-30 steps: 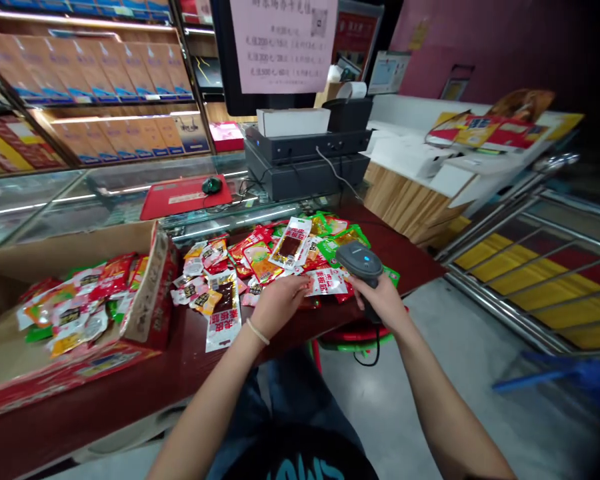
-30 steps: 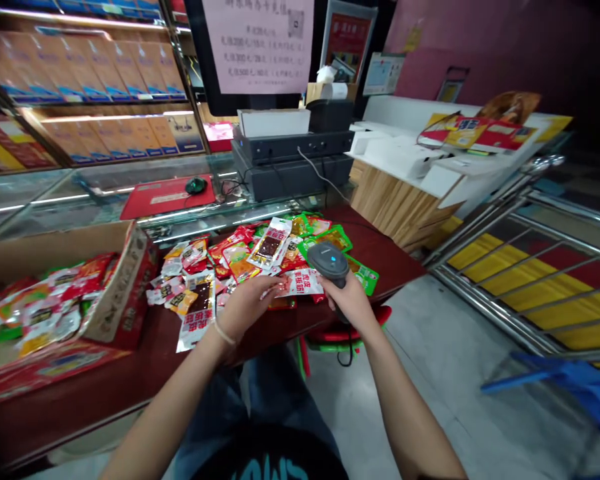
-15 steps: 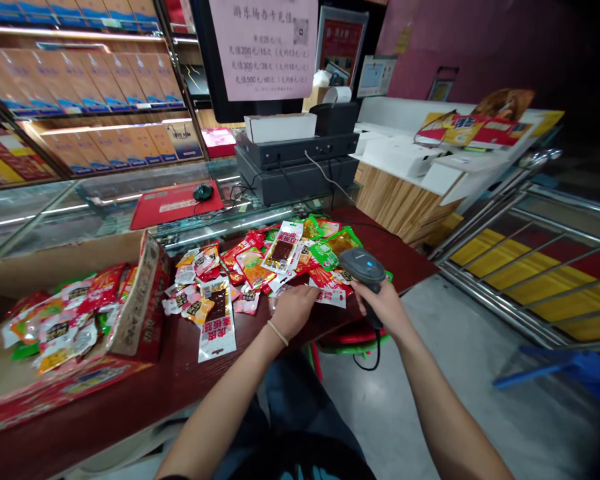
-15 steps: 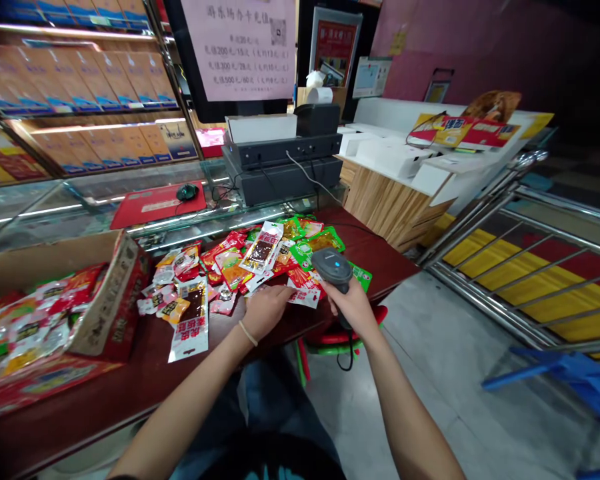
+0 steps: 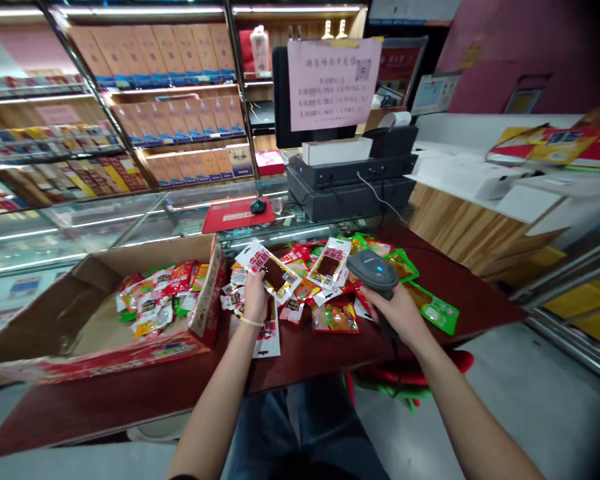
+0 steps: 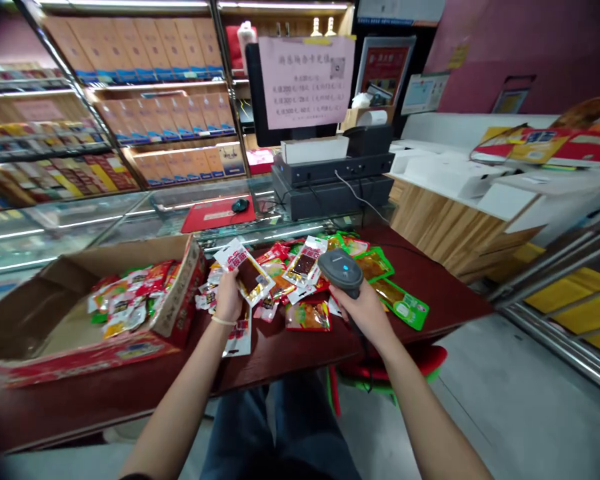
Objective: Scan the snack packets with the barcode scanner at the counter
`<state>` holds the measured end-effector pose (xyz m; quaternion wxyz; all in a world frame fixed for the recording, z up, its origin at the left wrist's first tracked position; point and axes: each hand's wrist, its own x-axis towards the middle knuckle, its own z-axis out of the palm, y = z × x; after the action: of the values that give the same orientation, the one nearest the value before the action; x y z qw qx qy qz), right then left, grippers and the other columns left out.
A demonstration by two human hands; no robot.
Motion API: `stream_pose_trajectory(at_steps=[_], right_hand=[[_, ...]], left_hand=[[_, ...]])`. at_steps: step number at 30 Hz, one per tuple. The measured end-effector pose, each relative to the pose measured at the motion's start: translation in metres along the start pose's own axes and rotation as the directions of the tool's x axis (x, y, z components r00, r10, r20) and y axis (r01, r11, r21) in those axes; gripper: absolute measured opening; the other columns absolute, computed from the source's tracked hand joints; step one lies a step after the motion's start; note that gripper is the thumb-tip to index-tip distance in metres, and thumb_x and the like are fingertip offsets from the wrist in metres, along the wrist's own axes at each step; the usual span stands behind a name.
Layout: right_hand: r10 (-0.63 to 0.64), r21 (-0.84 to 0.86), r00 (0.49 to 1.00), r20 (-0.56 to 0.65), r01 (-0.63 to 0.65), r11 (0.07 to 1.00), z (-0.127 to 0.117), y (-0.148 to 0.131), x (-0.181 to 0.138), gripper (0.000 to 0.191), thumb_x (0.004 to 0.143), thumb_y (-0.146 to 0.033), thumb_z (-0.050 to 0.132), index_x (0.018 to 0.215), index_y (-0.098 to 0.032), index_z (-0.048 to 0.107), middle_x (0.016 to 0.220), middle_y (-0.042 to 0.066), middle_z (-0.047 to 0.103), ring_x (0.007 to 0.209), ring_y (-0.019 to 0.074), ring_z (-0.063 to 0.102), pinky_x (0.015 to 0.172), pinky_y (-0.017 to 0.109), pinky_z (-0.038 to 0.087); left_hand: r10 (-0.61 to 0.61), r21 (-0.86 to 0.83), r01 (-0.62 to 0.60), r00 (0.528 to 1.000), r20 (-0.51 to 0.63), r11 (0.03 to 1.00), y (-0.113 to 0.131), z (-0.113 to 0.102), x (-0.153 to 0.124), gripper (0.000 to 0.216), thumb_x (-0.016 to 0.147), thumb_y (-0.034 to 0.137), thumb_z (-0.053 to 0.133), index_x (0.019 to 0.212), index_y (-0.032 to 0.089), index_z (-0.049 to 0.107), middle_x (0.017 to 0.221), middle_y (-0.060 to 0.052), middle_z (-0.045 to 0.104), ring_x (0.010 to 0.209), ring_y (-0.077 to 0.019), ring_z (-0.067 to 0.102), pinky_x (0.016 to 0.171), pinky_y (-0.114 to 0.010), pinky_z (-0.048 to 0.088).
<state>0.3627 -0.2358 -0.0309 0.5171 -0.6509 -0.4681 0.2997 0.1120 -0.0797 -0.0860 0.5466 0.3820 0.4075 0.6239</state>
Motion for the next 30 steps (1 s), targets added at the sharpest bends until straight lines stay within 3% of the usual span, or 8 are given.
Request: stream_pose_trajectory(at_steps=[5,8,11,13,16,19,25,30], right_hand=[[-0.028,0.068,0.996,0.08,0.022,0.997,0.044,-0.013,0.012,0.038,0.076,-0.055,0.074,0.089,-0.024,0.056,0.044,-0.006,0.052,0.037,0.0157,0.046,0.042,0.029,0.037],[-0.059,0.064,0.985,0.162,0.049,0.997,0.067,-0.02,0.016,0.037,0.075,-0.046,0.074,0.1,-0.024,0.058,0.059,-0.003,0.063,0.04,0.0156,0.051,0.042,0.029,0.041],[-0.154,0.023,0.957,0.245,0.153,0.988,0.083,-0.02,0.018,0.037,0.074,-0.037,0.075,0.105,-0.024,0.06,0.089,0.003,0.074,0.071,0.021,0.068,0.064,0.032,0.054],[-0.186,0.007,0.942,0.28,0.192,0.981,0.089,-0.015,0.02,0.04,0.075,-0.034,0.075,0.11,-0.023,0.06,0.102,0.004,0.074,0.091,0.024,0.07,0.079,0.035,0.054],[-0.194,-0.027,0.925,0.328,0.214,0.977,0.092,-0.008,0.02,0.046,0.075,-0.029,0.073,0.118,-0.022,0.061,0.11,0.006,0.074,0.1,0.0261,0.068,0.087,0.039,0.052],[-0.183,-0.05,0.927,0.326,0.211,0.976,0.09,-0.011,0.017,0.042,0.073,-0.026,0.072,0.114,-0.021,0.064,0.102,0.006,0.075,0.096,0.0276,0.068,0.082,0.039,0.053],[-0.079,-0.026,0.959,0.273,0.09,0.996,0.084,-0.033,0.006,0.028,0.072,-0.032,0.071,0.097,-0.024,0.062,0.076,0.0,0.071,0.073,0.0229,0.068,0.057,0.03,0.051],[-0.044,-0.01,0.959,0.279,0.048,0.999,0.081,-0.033,0.005,0.033,0.073,-0.035,0.071,0.103,-0.025,0.061,0.066,-0.003,0.066,0.056,0.0191,0.063,0.049,0.028,0.046]], left_hand=[[-0.035,-0.21,0.048,0.997,0.065,0.977,0.003,-0.027,0.003,0.039,0.069,0.03,0.079,0.102,0.022,0.06,0.096,0.0,0.07,0.078,-0.0138,0.067,0.07,-0.025,0.052],[-0.054,-0.267,0.061,0.998,0.033,0.962,-0.002,-0.033,0.002,0.038,0.065,0.033,0.085,0.091,0.019,0.061,0.083,0.0,0.07,0.074,-0.013,0.067,0.07,-0.025,0.052],[-0.074,-0.306,0.08,0.997,0.033,0.949,-0.008,-0.036,0.002,0.036,0.063,0.033,0.087,0.079,0.017,0.059,0.07,0.002,0.066,0.069,-0.0132,0.066,0.07,-0.026,0.052],[-0.077,-0.309,0.082,0.997,0.029,0.948,-0.009,-0.036,0.002,0.036,0.064,0.034,0.086,0.073,0.017,0.056,0.061,0.004,0.06,0.063,-0.0122,0.064,0.066,-0.024,0.051],[-0.093,-0.319,0.092,0.996,0.012,0.943,-0.008,-0.035,0.001,0.04,0.066,0.035,0.086,0.067,0.017,0.05,0.052,0.007,0.051,0.05,-0.0081,0.055,0.055,-0.021,0.046],[-0.084,-0.342,0.08,0.996,0.002,0.936,-0.006,-0.034,0.0,0.04,0.065,0.032,0.086,0.069,0.017,0.05,0.057,0.007,0.053,0.05,-0.0065,0.054,0.055,-0.02,0.046],[-0.074,-0.294,0.073,0.997,0.008,0.953,-0.011,-0.039,0.002,0.035,0.064,0.033,0.086,0.074,0.017,0.056,0.068,0.002,0.063,0.074,-0.0139,0.067,0.071,-0.025,0.053],[-0.068,-0.248,0.063,0.998,-0.014,0.967,-0.015,-0.039,0.0,0.038,0.063,0.034,0.086,0.069,0.017,0.053,0.061,0.006,0.058,0.063,-0.0103,0.061,0.071,-0.025,0.052]])
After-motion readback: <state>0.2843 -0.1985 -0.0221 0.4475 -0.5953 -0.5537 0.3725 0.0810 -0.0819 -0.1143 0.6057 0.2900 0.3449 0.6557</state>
